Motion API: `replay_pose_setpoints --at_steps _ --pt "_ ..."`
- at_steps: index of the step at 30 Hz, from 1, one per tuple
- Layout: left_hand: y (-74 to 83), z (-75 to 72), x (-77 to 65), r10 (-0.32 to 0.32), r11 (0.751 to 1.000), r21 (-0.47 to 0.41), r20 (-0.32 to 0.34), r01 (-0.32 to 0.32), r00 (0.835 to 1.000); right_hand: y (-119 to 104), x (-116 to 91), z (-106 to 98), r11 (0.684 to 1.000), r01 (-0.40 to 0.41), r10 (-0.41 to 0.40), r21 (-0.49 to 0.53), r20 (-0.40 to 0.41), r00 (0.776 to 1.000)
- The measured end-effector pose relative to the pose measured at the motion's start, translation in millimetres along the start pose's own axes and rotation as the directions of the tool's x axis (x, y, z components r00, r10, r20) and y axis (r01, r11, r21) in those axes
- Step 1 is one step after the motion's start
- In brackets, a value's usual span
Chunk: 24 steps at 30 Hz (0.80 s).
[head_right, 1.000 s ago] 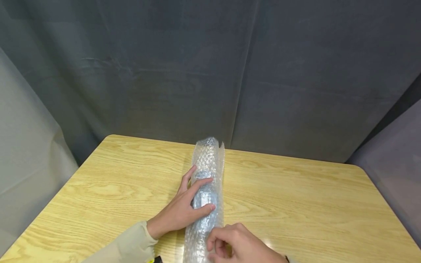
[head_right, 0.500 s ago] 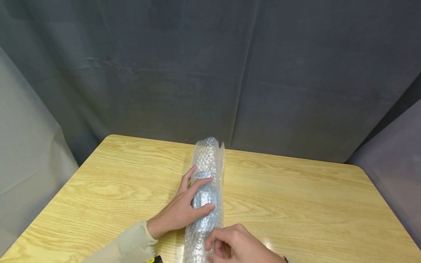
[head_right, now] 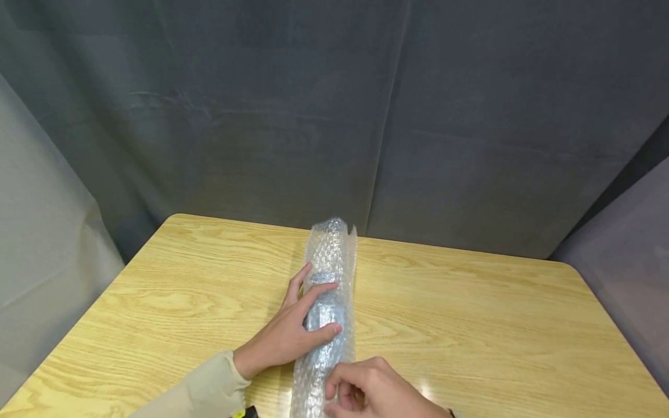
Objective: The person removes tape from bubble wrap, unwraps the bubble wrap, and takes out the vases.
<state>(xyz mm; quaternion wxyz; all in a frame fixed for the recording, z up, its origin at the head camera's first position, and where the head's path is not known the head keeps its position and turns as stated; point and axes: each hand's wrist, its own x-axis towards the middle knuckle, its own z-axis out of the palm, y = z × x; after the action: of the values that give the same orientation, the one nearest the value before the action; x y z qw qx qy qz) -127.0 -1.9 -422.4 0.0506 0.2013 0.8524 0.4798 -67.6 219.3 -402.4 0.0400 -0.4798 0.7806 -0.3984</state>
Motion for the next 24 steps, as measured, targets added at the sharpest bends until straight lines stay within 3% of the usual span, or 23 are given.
replay_pose_setpoints --at_steps 24 --pt "-1.3 0.5 -0.2 0.006 1.000 -0.002 0.006 -0.006 1.000 -3.0 1.3 2.7 1.000 -0.011 0.011 0.024 0.011 1.000"
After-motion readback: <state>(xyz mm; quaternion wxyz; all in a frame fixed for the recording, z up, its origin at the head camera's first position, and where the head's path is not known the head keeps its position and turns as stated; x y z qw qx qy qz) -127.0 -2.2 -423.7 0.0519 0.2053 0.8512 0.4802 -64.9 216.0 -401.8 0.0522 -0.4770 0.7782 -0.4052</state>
